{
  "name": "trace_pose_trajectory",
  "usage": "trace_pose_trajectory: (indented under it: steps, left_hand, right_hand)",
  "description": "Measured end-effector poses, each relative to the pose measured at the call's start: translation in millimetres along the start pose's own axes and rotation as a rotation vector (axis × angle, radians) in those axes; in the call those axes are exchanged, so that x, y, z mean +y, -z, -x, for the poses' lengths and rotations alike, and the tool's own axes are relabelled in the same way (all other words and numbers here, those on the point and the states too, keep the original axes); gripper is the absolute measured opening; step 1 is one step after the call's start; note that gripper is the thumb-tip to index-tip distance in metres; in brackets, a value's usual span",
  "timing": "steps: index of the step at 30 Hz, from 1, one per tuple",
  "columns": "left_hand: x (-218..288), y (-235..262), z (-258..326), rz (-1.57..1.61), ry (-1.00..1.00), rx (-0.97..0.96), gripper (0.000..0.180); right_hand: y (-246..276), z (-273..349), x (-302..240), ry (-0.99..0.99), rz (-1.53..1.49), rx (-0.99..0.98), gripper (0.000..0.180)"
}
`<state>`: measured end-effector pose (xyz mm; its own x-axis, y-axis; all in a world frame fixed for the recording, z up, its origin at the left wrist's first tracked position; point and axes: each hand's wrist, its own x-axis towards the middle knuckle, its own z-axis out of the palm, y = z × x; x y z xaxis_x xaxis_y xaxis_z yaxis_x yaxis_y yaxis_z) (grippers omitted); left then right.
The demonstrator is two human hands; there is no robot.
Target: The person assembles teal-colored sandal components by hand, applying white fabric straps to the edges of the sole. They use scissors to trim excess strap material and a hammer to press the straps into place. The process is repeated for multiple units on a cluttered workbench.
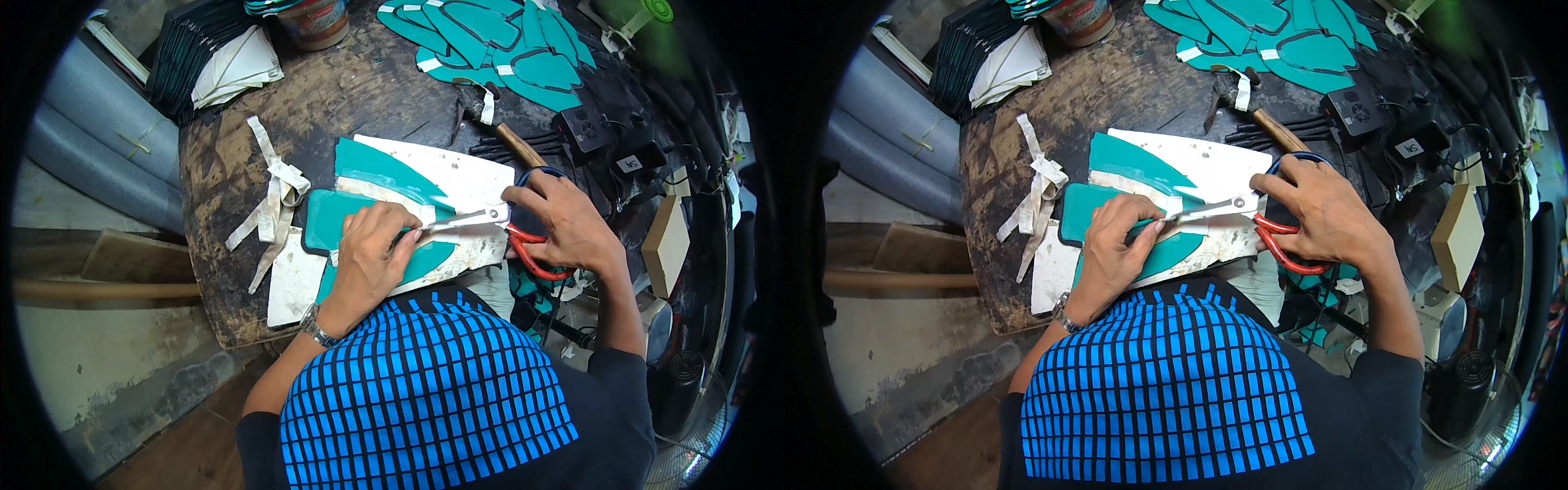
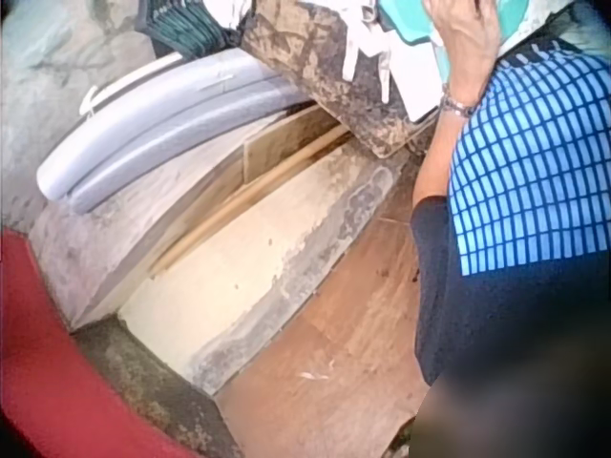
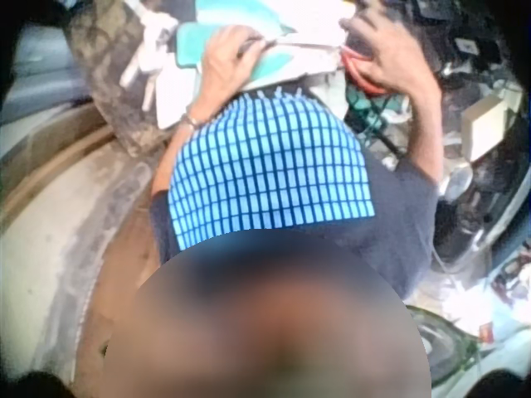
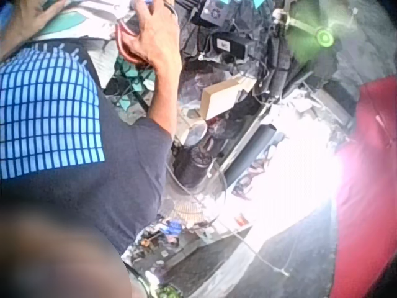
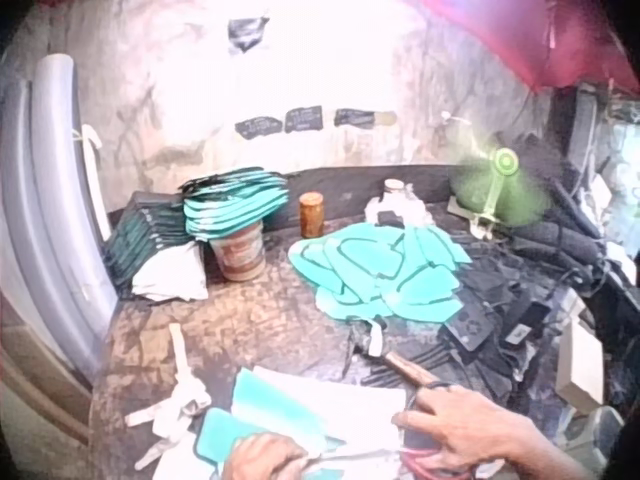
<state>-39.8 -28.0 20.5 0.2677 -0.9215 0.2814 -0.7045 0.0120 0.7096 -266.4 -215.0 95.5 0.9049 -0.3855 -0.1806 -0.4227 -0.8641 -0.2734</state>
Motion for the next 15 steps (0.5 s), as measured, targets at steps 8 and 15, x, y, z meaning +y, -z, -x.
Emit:
trace_pose_trajectory:
  steps: [8,15]
  left_hand:
    - [-4.6,-4.5,4.0,0.081,0.001,0.034,0.011]
    - [-3.4,-6.4,4.6,0.159,0.063,0.038,0.012]
  right_hand:
    - [-0.3,-10.1,14.7,0.146,0.045,0.048,0.058]
    - [-5.0,-6.3,7.8,0.22,0.021,0.005,0.062]
